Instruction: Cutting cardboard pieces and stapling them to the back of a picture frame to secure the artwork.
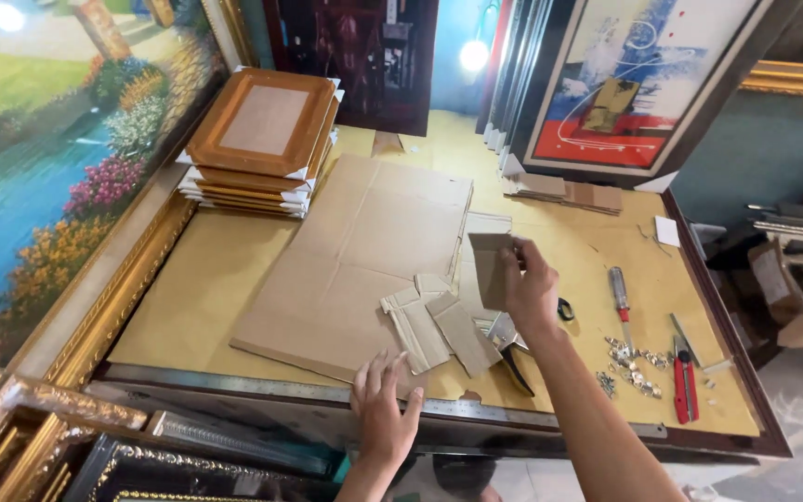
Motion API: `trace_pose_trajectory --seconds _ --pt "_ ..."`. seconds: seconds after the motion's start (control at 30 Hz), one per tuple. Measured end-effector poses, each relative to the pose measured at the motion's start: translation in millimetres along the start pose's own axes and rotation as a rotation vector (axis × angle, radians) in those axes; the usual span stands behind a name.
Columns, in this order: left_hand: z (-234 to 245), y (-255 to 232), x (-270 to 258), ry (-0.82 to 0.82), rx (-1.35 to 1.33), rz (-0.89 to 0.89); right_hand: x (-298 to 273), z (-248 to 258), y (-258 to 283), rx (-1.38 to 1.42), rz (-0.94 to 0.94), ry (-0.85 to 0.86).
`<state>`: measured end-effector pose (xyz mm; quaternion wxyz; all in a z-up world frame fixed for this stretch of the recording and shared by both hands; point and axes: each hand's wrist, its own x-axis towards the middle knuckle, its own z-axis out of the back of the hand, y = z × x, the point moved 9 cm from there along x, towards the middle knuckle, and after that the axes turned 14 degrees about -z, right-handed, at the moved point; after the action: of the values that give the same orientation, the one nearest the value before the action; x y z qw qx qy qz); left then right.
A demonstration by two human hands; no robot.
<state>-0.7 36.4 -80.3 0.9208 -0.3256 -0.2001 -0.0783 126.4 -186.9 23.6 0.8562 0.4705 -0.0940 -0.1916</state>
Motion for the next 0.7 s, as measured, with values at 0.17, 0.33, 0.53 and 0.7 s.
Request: trace_pose_trajectory --seconds 0.17,0.33,0.53,0.7 --pt "40 -28 27 -0.051 -0.306 -0.093 -70 -14 1 -0.149 0.135 0.218" --pt "23 -48 39 0.247 -0.548 -0.064 -133 -18 -8 -0.138 0.432 0.311" --pt "-54 -39 24 0.401 -0.884 0.230 -144 52 -84 -0.191 -0.102 0.030" --pt "-89 -71 -8 0.496 -1.145 0.358 -164 100 -172 0.395 -0.447 -0.115"
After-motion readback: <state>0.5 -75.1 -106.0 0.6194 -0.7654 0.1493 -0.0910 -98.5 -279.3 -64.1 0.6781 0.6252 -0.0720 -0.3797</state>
